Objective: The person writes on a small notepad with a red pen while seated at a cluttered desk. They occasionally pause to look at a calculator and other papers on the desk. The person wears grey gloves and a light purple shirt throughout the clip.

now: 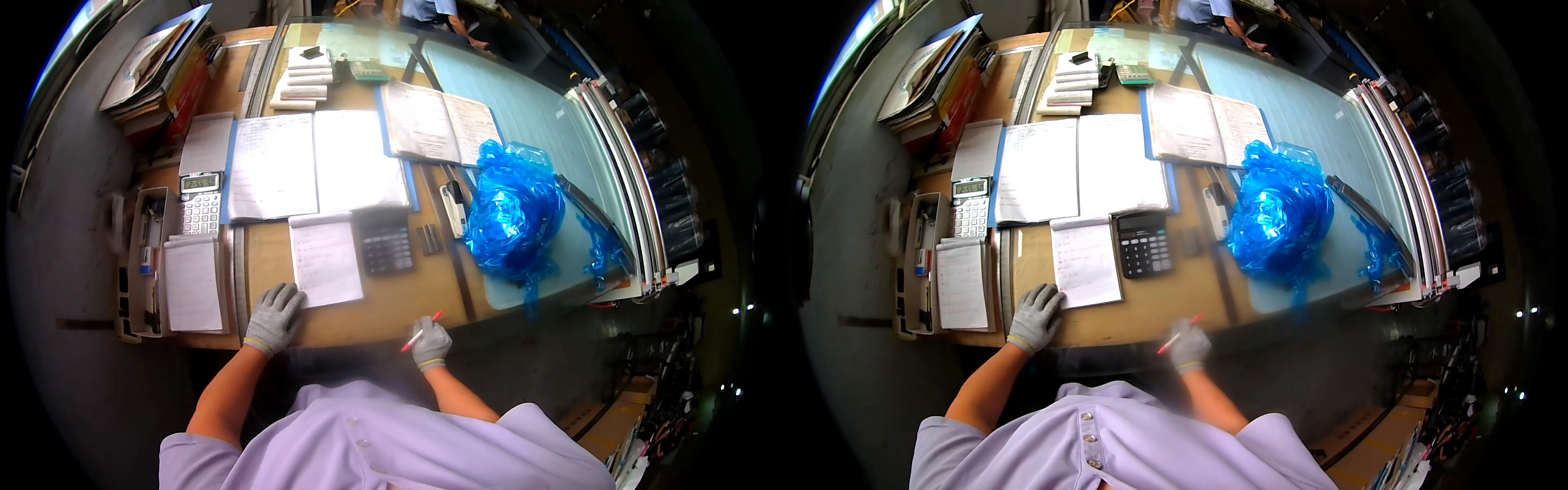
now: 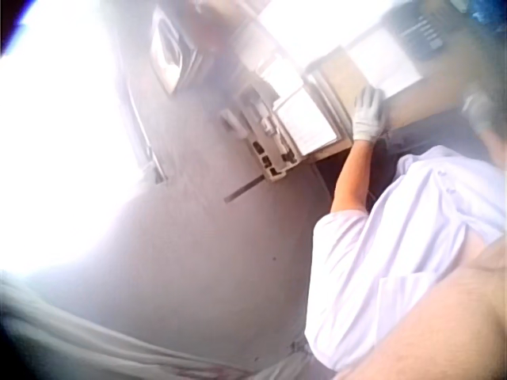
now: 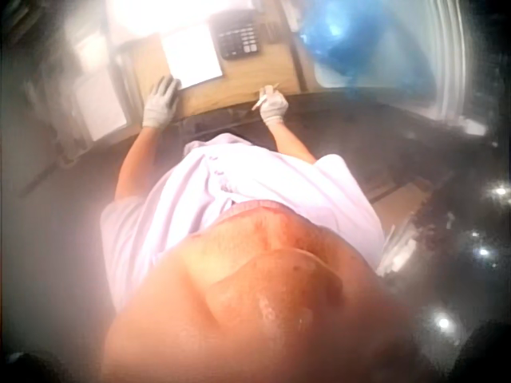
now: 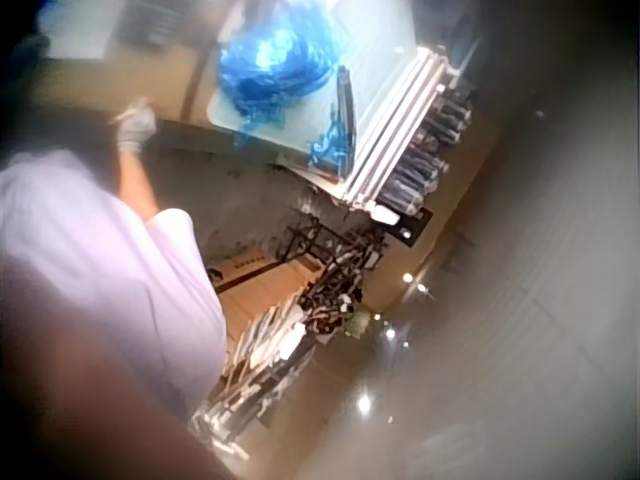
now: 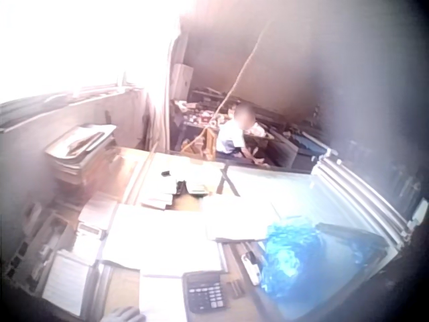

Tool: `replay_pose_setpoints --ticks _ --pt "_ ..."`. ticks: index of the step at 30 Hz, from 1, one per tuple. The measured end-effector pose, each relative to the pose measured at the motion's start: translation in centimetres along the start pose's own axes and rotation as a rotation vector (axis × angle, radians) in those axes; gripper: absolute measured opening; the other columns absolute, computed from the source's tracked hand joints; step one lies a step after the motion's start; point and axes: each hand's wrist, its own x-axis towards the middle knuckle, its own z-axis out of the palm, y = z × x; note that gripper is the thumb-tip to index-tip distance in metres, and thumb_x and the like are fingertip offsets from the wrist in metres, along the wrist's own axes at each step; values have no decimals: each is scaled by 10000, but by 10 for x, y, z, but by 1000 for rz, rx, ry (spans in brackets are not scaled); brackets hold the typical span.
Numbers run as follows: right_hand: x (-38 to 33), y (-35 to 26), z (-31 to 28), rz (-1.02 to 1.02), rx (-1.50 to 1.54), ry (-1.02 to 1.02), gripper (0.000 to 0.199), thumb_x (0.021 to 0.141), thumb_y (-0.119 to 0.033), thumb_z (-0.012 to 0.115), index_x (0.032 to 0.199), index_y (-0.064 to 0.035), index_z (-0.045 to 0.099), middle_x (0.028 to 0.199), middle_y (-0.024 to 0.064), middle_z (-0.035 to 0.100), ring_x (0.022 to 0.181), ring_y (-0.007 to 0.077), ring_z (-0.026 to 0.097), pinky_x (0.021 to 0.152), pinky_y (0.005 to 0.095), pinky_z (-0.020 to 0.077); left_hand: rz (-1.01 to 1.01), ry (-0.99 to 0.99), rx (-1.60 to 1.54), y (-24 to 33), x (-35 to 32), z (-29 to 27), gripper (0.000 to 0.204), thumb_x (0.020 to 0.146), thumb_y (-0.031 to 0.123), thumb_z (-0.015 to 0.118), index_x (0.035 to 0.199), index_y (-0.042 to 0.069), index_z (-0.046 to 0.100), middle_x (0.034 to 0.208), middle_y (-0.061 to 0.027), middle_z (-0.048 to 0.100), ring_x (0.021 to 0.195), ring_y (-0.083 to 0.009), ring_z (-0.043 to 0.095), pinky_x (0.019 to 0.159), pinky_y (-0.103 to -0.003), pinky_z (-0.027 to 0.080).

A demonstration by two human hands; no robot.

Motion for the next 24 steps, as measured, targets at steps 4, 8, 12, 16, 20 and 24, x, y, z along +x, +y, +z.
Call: replay_pose_setpoints --ticks 4,8,12,16,20,24 --pt "1 1 -1 -22 3 -27 152 894 -251 682 855 -135 592 669 130 600 632 366 622 571 507 481 -11 -25 7 1 -1 -1 539 820 201 705 1332 90 579 1390 -173 553 1291 -400 515 1085 -529 410" --pt "0 8 2 -57 13 -17 147 865 -254 691 841 -144 596 664 122 598 625 356 617 563 496 482 -21 -47 5 3 3 -1 575 799 183 719 1346 94 567 1404 -169 544 1297 -398 507 1095 -532 402" --pt "2 6 -3 -87 61 -6 141 828 -249 713 838 -159 604 656 109 584 619 342 613 548 482 477 -31 -61 35 2 0 0 575 804 197 717 1350 102 566 1412 -165 540 1313 -399 493 1103 -533 392" --pt "-1 8 2 -80 34 22 145 811 -247 725 838 -169 606 658 97 572 613 335 606 535 481 470 -33 -73 54 2 1 2 567 808 193 709 1349 99 566 1420 -159 539 1320 -399 489 1105 -528 391" --pt "-1 9 3 -77 21 20 143 812 -260 723 845 -175 613 666 96 567 621 333 605 531 484 467 -23 -58 60 4 3 1 567 806 181 703 1351 100 570 1412 -160 544 1321 -397 490 1105 -522 394" --pt "-2 10 4 -67 22 -4 135 824 -263 717 864 -173 624 670 99 566 630 338 607 533 490 465 -24 -60 78 8 3 -2 568 807 176 699 1354 97 568 1406 -158 549 1320 -395 493 1101 -521 396"
